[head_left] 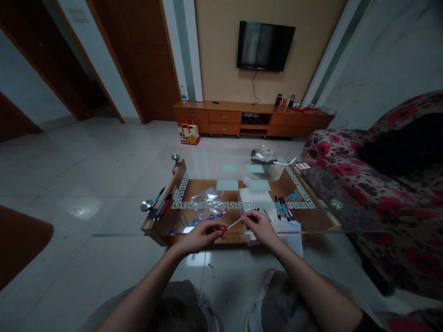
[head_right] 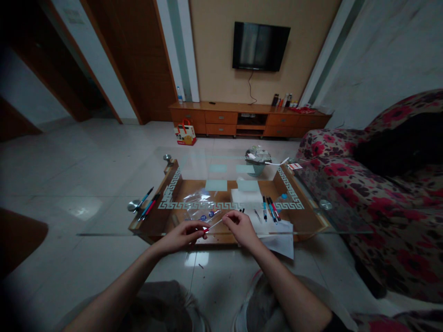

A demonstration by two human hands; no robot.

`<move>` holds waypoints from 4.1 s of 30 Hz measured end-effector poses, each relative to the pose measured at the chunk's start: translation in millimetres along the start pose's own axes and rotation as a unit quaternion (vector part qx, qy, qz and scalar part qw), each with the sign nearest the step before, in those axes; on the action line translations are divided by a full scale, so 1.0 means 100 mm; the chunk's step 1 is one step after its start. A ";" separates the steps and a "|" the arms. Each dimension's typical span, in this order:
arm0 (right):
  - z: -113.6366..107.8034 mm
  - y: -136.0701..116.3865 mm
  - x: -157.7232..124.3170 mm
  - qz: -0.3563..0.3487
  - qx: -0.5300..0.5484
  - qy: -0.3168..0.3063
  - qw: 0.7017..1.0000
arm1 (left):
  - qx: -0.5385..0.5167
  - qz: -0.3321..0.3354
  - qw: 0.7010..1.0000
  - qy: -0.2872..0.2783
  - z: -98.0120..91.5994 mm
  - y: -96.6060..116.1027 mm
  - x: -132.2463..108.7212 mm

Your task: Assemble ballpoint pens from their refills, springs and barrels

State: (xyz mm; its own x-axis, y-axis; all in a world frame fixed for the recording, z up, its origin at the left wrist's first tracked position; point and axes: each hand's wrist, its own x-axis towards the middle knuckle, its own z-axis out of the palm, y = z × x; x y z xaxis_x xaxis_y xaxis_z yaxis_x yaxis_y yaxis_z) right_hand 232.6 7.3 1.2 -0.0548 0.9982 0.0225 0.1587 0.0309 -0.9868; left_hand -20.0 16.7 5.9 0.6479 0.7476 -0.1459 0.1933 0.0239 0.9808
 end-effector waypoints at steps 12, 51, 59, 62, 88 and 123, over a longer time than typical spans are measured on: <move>-0.45 -0.21 0.16 -0.004 0.053 0.125 0.991 | -0.010 -0.009 1.000 0.012 -0.01 -0.04 0.00; -0.75 0.07 0.19 0.170 -0.105 -0.005 0.980 | -0.023 0.015 0.999 0.044 -0.05 -0.14 0.04; -0.82 0.21 0.19 0.064 -0.387 -0.006 0.920 | -0.049 0.040 0.997 0.037 -0.04 -0.14 0.03; -0.79 0.23 0.18 0.054 -0.427 -0.011 0.903 | -0.056 0.049 0.996 0.041 -0.04 -0.16 0.03; 0.12 -0.14 -0.18 0.352 0.325 -0.086 0.873 | 0.091 0.150 0.965 0.193 0.04 -0.03 0.02; 0.32 -0.13 -0.30 0.356 0.386 -0.086 0.847 | 0.020 0.121 0.970 0.210 -0.01 0.03 0.02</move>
State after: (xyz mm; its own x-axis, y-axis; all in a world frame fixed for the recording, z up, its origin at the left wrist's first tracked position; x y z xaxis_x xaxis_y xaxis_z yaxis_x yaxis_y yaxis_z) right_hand 200.9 -24.7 7.8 -0.3698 0.7251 -0.5809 -0.4750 -0.6849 -0.5525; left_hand -18.5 18.7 8.3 0.3225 0.9326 0.1622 0.1067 -0.2060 0.9727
